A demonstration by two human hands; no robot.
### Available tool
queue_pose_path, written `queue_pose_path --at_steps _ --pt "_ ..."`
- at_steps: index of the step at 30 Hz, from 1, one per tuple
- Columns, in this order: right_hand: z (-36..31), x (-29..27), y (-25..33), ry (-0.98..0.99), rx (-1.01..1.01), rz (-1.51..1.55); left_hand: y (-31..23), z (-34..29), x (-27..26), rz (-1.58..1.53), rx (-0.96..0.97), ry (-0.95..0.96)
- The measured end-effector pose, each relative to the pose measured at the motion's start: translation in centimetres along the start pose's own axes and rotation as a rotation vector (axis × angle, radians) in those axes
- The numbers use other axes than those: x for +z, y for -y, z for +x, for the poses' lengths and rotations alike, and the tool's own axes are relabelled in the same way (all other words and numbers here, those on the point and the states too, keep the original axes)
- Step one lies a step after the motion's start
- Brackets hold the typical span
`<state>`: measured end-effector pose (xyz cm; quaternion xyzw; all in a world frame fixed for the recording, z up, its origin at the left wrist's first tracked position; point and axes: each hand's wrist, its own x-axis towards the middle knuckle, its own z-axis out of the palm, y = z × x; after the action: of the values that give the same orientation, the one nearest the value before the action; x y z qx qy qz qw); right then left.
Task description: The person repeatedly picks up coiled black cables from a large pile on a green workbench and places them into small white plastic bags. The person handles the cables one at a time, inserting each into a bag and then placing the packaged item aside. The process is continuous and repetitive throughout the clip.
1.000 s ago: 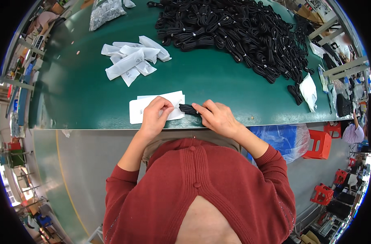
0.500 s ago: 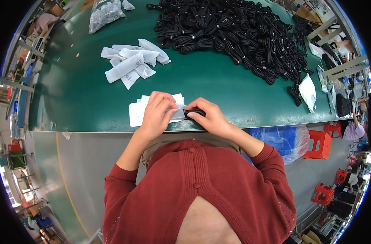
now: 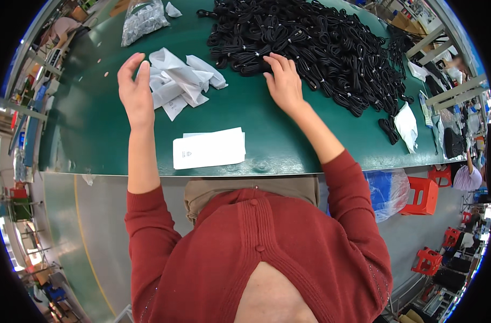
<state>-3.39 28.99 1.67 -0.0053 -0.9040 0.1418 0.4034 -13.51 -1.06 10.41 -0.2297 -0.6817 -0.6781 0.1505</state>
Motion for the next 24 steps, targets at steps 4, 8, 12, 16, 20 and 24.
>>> queue_pose_path --at_steps 4,8,12,16,20,24 --pt "-0.3 1.6 -2.8 0.198 -0.108 -0.235 0.2 -5.8 1.1 0.161 0.036 0.285" --pt "-1.4 1.7 -1.6 0.205 -0.128 -0.197 0.7 -12.6 2.3 0.267 0.042 0.686" --pt "-3.7 -0.1 1.2 0.217 -0.068 0.054 1.5 -15.0 2.9 0.400 0.168 0.736" --pt "-5.3 -3.9 5.4 0.467 0.309 0.520 2.2 -15.9 2.9 0.438 0.111 0.737" --pt "-7.1 -7.0 8.1 0.572 0.444 0.680 2.3 -16.2 3.0 0.304 -0.087 0.636" --pt "-8.5 -8.8 9.2 0.705 0.386 0.709 2.6 -16.3 2.8 0.189 -0.245 0.559"
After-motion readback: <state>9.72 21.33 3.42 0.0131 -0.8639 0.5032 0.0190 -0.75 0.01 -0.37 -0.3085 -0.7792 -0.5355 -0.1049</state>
